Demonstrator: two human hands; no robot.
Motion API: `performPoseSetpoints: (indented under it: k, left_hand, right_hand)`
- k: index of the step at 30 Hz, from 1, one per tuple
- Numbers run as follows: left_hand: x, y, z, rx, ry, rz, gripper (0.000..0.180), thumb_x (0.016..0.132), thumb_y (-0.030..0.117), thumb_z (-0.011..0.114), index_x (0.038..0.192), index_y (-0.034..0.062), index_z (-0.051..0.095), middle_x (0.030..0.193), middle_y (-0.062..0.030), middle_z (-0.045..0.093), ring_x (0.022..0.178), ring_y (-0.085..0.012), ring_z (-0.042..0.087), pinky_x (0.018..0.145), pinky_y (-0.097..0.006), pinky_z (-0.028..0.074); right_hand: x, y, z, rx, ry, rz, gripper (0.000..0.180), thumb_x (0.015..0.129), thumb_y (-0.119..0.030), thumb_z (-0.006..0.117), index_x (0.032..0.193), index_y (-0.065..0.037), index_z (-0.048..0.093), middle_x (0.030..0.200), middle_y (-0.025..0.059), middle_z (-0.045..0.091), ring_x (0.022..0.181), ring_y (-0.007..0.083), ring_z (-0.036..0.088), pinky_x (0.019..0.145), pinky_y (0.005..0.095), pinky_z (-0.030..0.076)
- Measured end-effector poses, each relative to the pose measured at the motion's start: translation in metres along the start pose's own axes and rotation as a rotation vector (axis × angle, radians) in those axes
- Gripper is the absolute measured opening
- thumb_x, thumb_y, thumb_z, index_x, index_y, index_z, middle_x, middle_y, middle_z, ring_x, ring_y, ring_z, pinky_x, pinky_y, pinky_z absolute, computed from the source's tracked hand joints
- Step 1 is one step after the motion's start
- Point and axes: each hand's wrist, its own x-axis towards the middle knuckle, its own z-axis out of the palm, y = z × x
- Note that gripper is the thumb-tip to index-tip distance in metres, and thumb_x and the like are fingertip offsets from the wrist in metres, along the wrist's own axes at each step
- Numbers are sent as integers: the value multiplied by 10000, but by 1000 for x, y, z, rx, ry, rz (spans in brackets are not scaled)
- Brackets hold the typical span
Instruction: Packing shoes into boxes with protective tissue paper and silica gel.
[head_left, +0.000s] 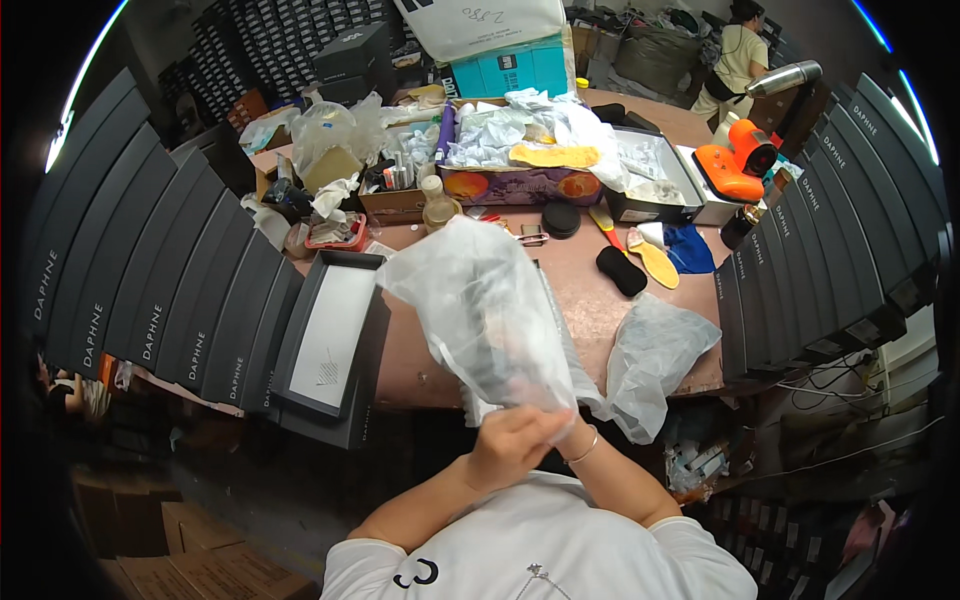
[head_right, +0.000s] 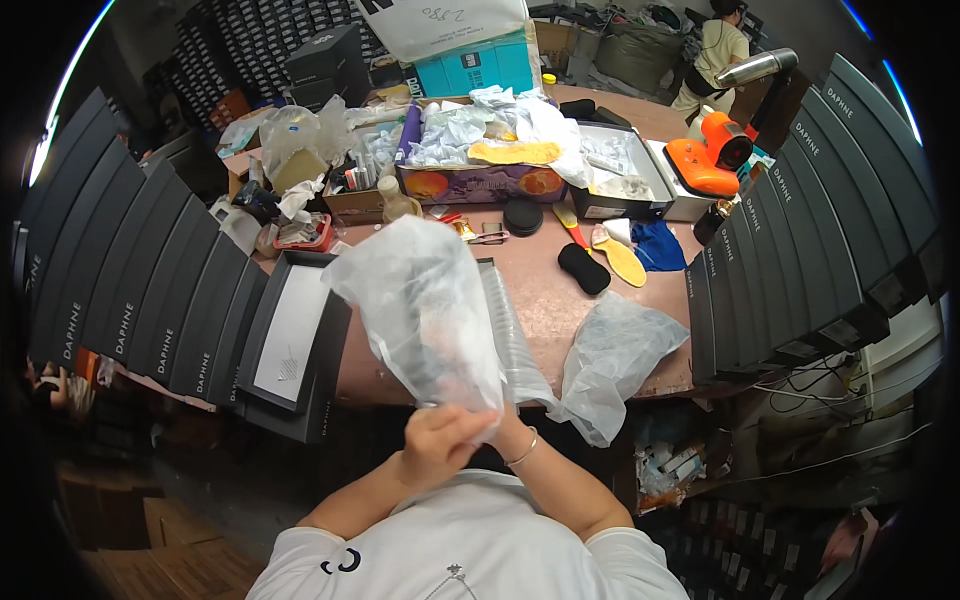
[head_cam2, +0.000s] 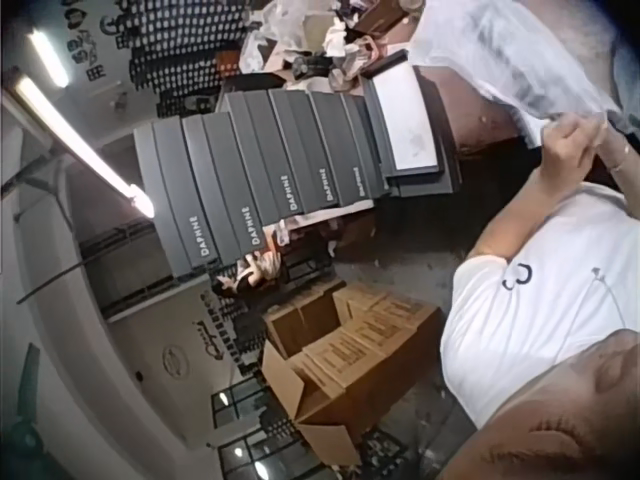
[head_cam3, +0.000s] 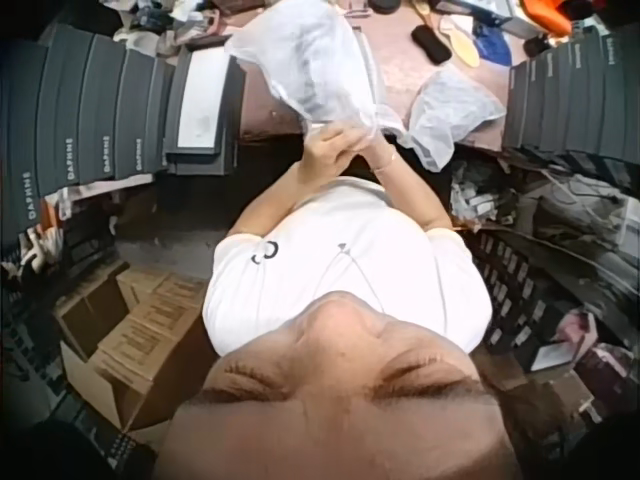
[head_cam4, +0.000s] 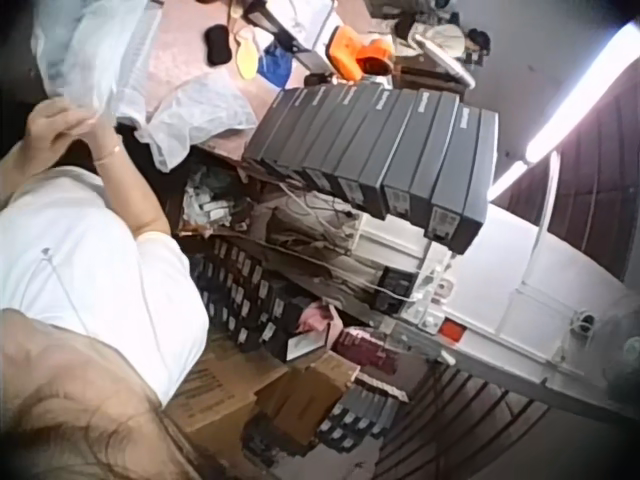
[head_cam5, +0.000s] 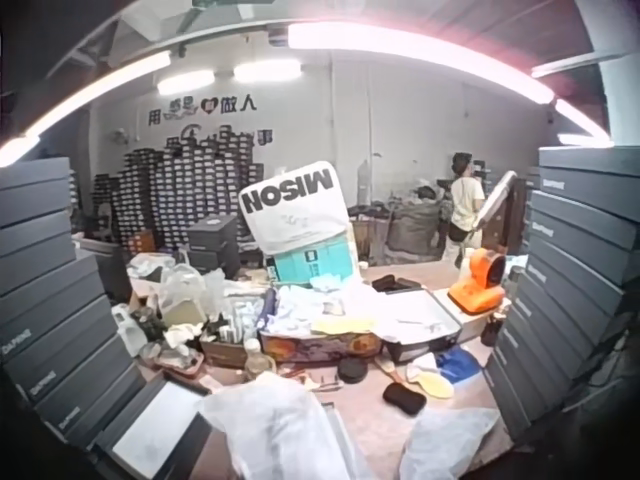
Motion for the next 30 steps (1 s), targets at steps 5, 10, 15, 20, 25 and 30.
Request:
performPoseSetpoints:
  k: [5,10,15,20,25,30]
  left_hand:
    - [2,4,-18,-104,5,-106,436,657,-61,685,1080,43,677,700,-78,559,555,-204,567,494,-307,465]
    - [-29,29,14,-403,-51,-313,407,659,-81,619,1050,23,663,738,-116,578,577,-237,574,548,-295,478]
    - [-23,22,26,-246,-262,-165,296,795,-41,621,1086,15,618,786,-93,606,674,-176,638,600,-288,505]
    - [-27,14,-25,-282,204,-536,544,859,89,645,1350,65,412,1310,-86,473,1186,-200,499,964,-341,448]
    - [-47,-55,-22,-1257,592,-1274,690,809,180,737,1390,54,385,1284,-84,501,1176,-211,498,990,-351,425]
    - [-15,-72,-60,-752,898,-899,539,794,72,704,1277,42,467,1221,-103,534,1076,-221,558,945,-347,465]
  right_hand:
    - [4,-35,25,811,25,70,586,905,-302,589,1404,-64,395,1407,120,453,1285,256,451,1075,445,368]
    - [22,-34,29,777,-1,8,604,919,-321,565,1426,-74,348,1427,130,417,1284,274,449,1070,450,373]
    - [34,-34,33,735,-12,-1,622,933,-340,541,1447,-84,302,1447,141,380,1284,292,448,1065,455,377]
    - [9,-43,29,856,-82,76,641,946,-358,517,1469,-94,255,1468,151,343,1283,310,447,1060,459,382]
    - [9,18,22,-129,65,22,661,960,-377,493,1491,-104,208,1488,162,307,1283,329,446,1055,464,387]
    - [-36,5,-5,-151,-221,539,680,974,-395,469,1512,-115,162,1509,172,270,1282,347,445,1050,469,391]
